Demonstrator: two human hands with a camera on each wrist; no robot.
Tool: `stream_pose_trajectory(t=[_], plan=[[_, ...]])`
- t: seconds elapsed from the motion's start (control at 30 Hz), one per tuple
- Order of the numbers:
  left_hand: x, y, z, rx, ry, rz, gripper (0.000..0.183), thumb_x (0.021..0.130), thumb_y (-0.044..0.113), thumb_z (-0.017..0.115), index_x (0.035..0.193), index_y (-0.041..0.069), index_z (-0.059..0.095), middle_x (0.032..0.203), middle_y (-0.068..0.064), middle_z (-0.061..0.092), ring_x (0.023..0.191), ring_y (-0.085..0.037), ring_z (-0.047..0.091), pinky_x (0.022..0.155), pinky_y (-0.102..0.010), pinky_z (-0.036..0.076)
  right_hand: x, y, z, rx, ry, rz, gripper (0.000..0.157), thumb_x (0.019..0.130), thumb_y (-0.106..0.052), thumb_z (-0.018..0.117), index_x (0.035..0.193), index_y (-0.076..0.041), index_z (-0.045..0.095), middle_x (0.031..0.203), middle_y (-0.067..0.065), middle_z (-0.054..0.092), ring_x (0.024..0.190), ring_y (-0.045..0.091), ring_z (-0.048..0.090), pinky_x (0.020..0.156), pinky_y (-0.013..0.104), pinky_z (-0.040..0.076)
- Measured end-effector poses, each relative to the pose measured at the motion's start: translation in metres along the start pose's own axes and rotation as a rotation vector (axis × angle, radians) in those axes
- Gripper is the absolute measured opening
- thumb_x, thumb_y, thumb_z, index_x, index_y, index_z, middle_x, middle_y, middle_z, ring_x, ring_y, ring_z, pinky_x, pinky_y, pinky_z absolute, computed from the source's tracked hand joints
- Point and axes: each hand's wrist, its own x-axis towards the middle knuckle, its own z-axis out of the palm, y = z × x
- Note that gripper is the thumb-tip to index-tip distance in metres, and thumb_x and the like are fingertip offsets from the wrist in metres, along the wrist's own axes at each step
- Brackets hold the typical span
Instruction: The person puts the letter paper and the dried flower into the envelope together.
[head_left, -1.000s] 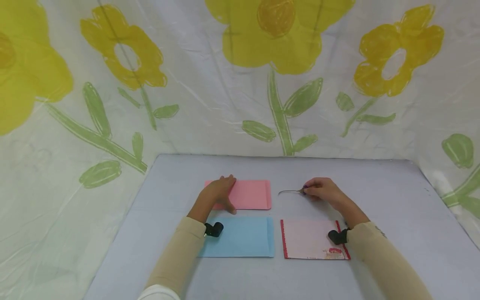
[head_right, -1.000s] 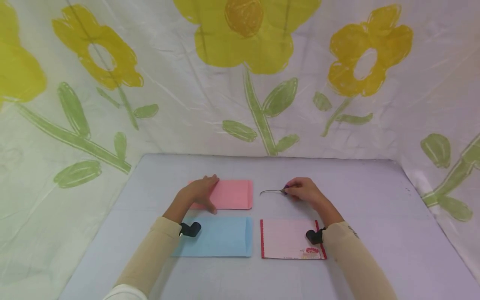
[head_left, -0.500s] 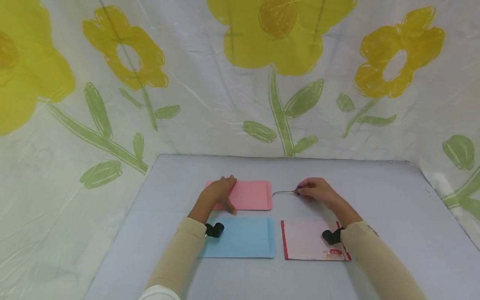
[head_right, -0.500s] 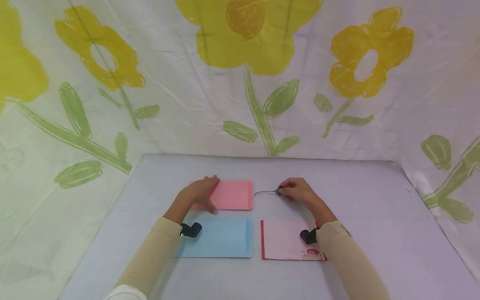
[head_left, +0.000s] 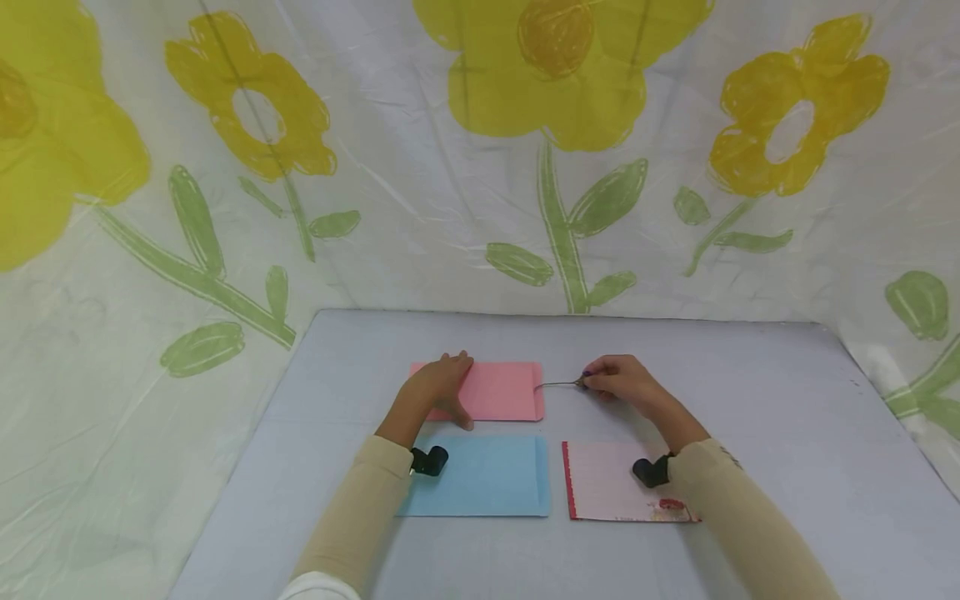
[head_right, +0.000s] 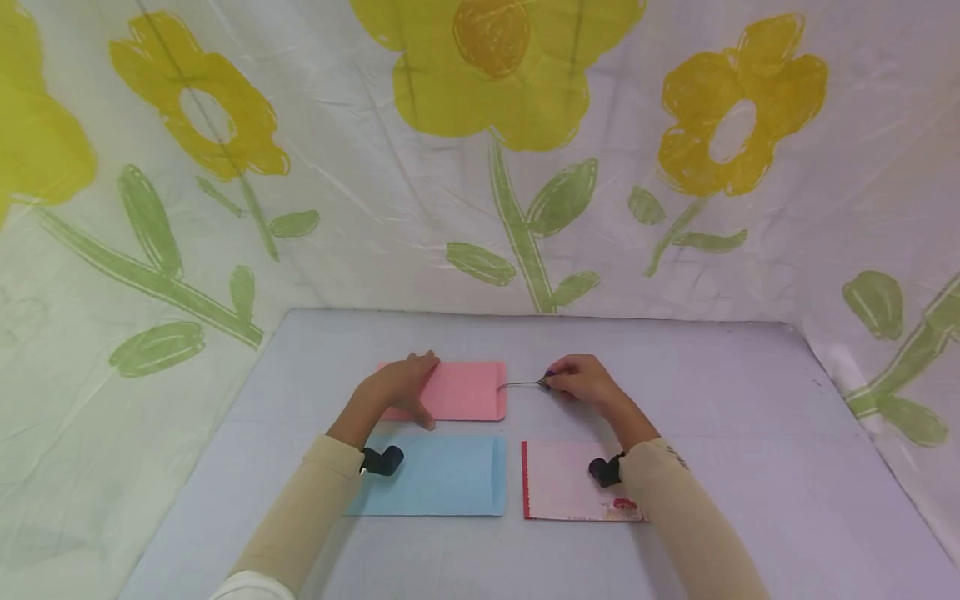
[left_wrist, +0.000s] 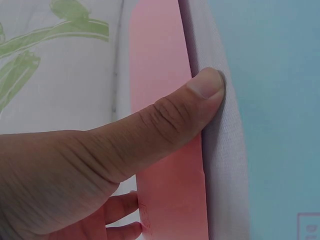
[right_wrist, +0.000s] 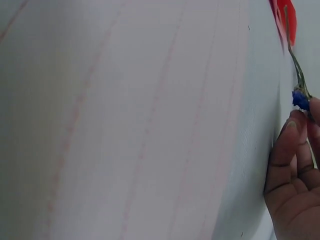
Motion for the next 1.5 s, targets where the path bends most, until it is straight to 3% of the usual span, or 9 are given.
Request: stream_pose_trajectory(t=[0.53,0.93,1.5], plan=[[-0.002,0.0,0.002,0.0,0.004,0.008,0.11,0.055,0.046,0.083,0.143,0.011,0.025,0.148,-0.006,0.02,0.134,-0.028,0.017,0.104,-0.044,0.022,0.009,-0.005,0.012,-0.082,0.045,0.06,0.022,0.083,-0.014,0.064,0.101,-0.001,0.062,0.089,0.009,0.062,0.075,0.021,0.056,0.065,0.031,0.05],[-0.003,0.001,-0.002,0.011,-0.003,0.0,0.11,0.056,0.046,0.082,0.143,0.011,0.024,0.148,-0.007,0.019,0.134,-0.028,0.016,0.105,-0.043,0.022,0.018,-0.006,0.022,-0.149,0.052,0.041,0.022,0.082,-0.019,0.065,0.099,-0.004,0.064,0.084,0.005,0.062,0.071,0.018,0.052,0.059,0.027,0.045],[-0.005,0.002,-0.003,-0.016,0.006,0.008,0.111,0.055,0.044,0.084,0.142,0.009,0.026,0.147,-0.008,0.02,0.133,-0.03,0.017,0.104,-0.044,0.022,0.024,-0.011,0.037,-0.089,0.06,0.054,0.022,0.082,-0.018,0.066,0.1,-0.006,0.062,0.081,0.006,0.063,0.065,0.018,0.051,0.056,0.028,0.045]])
